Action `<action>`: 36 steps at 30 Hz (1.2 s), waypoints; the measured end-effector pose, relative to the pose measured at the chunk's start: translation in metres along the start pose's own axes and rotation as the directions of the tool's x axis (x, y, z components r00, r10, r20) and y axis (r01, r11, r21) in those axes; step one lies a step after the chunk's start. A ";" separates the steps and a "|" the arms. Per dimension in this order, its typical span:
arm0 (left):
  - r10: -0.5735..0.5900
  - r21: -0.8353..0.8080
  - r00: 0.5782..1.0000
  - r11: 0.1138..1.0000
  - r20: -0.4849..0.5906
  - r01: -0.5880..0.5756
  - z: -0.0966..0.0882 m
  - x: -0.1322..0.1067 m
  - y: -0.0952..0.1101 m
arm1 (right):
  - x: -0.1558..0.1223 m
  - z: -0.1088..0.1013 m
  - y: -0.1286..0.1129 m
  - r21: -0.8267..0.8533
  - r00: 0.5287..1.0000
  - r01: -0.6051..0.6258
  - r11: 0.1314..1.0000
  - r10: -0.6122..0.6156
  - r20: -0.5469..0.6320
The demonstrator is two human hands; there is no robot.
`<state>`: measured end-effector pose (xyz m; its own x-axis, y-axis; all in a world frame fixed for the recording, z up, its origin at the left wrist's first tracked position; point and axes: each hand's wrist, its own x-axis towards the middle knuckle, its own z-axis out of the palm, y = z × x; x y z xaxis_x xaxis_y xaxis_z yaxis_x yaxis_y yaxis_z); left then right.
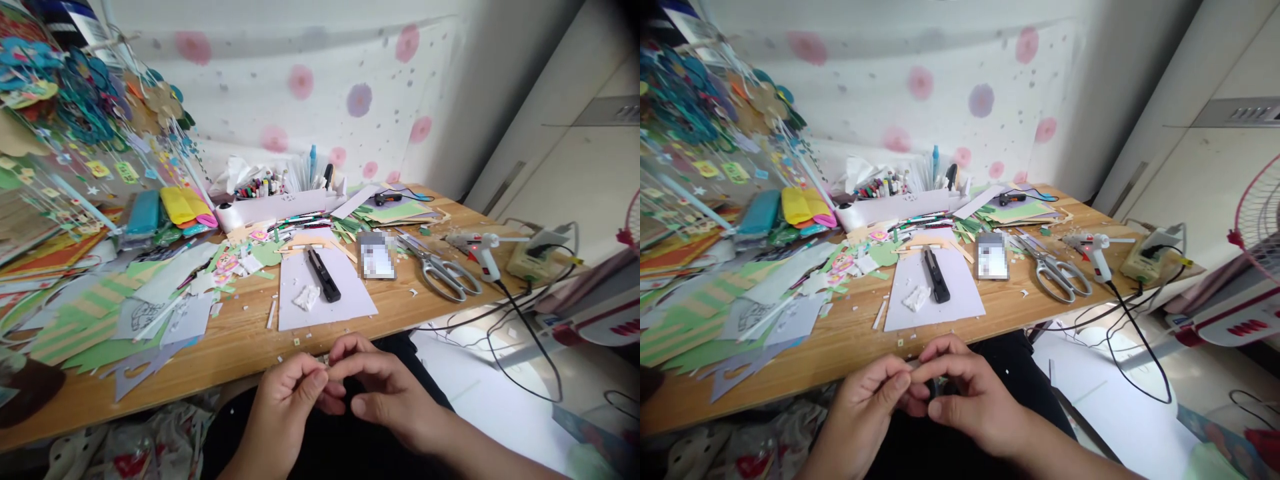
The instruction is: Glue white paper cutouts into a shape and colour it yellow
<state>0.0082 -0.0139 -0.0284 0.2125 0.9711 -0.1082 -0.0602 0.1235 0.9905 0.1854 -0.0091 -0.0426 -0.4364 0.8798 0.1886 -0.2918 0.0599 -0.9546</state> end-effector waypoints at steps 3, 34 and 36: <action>-0.008 -0.163 0.999 0.987 0.038 0.014 0.003 0.000 0.000 | 0.001 0.002 0.001 0.228 0.998 -0.057 0.972 0.063 -0.020; -0.011 -0.636 0.969 0.752 0.247 0.171 0.000 0.004 -0.017 | 0.005 -0.002 0.005 0.176 0.883 0.054 0.983 0.035 -0.468; 0.002 -0.663 0.962 0.725 0.274 0.187 0.003 0.005 -0.021 | 0.003 -0.002 0.003 -0.105 0.882 0.092 0.990 -0.130 -0.453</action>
<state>0.0135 -0.0126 -0.0491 0.4713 0.8784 -0.0788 -0.6505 0.4066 0.6415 0.1851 -0.0053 -0.0453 0.0386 0.9819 0.1857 -0.2393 0.1895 -0.9523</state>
